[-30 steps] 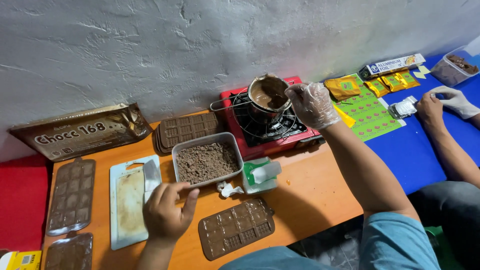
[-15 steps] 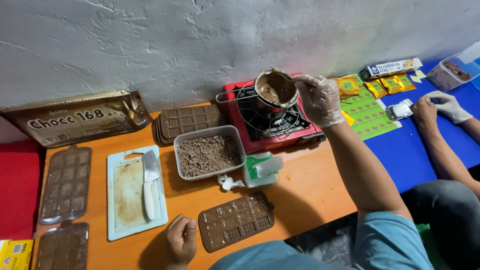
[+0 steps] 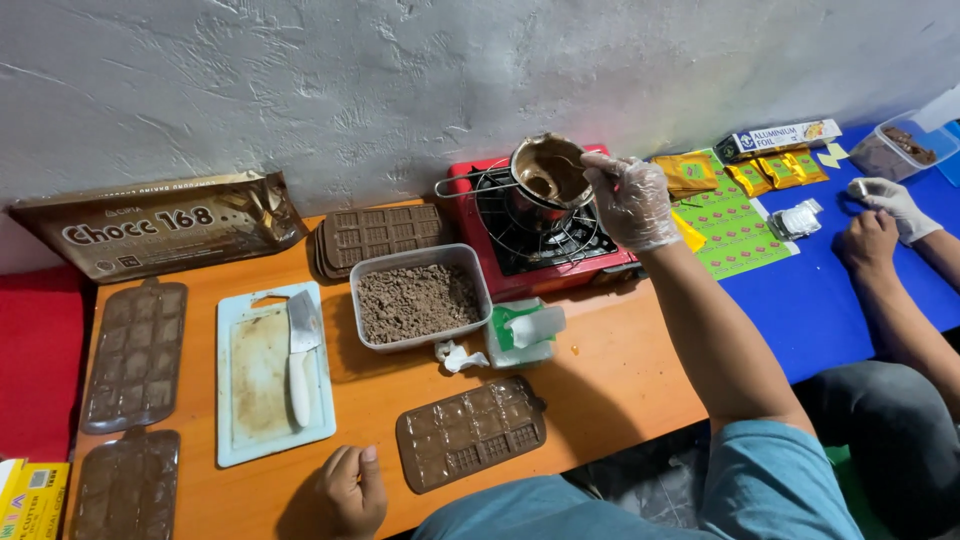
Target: A person wearing gloves uses a spoon to fill chocolate molds with melted chocolate from a pot and dry toppings from a container.
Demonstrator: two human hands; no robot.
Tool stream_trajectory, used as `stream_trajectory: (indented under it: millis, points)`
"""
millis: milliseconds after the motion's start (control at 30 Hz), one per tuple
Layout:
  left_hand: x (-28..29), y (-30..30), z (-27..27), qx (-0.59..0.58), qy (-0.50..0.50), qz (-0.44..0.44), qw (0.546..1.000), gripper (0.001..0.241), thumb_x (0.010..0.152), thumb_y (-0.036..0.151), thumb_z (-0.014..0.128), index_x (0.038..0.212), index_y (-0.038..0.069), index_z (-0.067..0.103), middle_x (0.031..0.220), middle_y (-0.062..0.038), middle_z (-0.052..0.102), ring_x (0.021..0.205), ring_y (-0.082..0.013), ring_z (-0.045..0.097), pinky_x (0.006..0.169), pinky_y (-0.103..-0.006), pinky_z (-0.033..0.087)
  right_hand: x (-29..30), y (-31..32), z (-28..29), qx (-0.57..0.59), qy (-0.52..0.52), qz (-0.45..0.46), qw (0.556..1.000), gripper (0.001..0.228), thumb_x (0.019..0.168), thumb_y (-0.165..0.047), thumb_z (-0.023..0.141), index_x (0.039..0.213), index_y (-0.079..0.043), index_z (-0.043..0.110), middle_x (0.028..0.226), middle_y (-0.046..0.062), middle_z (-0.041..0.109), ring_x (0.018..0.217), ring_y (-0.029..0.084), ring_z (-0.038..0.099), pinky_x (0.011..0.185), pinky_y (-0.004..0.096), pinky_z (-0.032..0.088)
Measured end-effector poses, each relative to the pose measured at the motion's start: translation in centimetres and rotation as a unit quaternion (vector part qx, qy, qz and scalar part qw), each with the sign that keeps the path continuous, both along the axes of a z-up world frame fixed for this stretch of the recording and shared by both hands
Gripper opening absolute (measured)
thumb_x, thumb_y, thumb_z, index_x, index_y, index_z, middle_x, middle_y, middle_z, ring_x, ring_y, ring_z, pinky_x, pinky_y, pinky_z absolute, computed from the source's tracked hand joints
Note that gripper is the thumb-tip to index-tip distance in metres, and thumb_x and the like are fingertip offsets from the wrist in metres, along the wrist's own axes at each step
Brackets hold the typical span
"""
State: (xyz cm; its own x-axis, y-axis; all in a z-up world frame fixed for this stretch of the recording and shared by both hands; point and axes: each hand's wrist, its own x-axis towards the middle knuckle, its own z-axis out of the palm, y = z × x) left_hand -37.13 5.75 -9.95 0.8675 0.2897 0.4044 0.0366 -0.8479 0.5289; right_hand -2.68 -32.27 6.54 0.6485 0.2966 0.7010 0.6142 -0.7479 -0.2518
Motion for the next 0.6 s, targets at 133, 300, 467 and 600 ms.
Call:
stream_trajectory:
  millis: [133, 300, 467, 600]
  points:
    - [0.0, -0.1, -1.0, -0.088, -0.11, -0.006, 0.99, 0.045, 0.102, 0.025, 0.044, 0.061, 0.008, 0.035, 0.055, -0.006, 0.034, 0.048, -0.0274, 0.033, 0.049, -0.0432, 0.023, 0.8, 0.1, -1.2, -0.027, -0.053, -0.008, 0.998, 0.017, 0.102, -0.014, 0.068, 0.112, -0.009, 0.081, 0.092, 0.012, 0.079, 0.079, 0.032, 0.073, 0.075, 0.039, 0.055]
    - [0.3, -0.2, 1.0, 0.039, 0.2, 0.117, 0.972, 0.05, 0.099, 0.053, 0.037, 0.067, 0.022, 0.059, 0.068, 0.002, 0.065, 0.066, -0.0322, 0.062, 0.051, -0.0472, 0.034, 0.5, 1.7, -1.8, 0.016, 0.022, 0.021, 0.999, 0.018, 0.101, -0.014, 0.066, 0.11, -0.009, 0.08, 0.078, 0.011, 0.076, 0.067, 0.027, 0.072, 0.064, 0.037, 0.052]
    - [1.4, -0.5, 3.0, -0.004, 0.279, 0.082, 0.957, 0.042, 0.099, 0.05, 0.032, 0.086, 0.034, 0.069, 0.093, 0.017, 0.074, 0.085, -0.0226, 0.069, 0.062, -0.0442, 0.048, 0.2, 2.5, -2.2, 0.216, 0.182, 0.071, 0.957, 0.018, 0.103, -0.017, 0.063, 0.108, -0.006, 0.078, 0.076, 0.004, 0.07, 0.068, 0.011, 0.064, 0.064, 0.026, 0.05]
    - [2.7, -0.1, 7.8, -0.108, 0.354, 0.104, 0.923, 0.037, 0.096, 0.039, 0.038, 0.105, 0.037, 0.073, 0.113, 0.011, 0.077, 0.105, -0.0259, 0.07, 0.081, -0.0466, 0.054, 1.0, 1.8, -2.3, 0.411, 0.274, 0.067, 0.867, 0.018, 0.097, -0.025, 0.069, 0.094, -0.009, 0.076, 0.073, 0.008, 0.073, 0.061, 0.009, 0.064, 0.056, 0.019, 0.047]
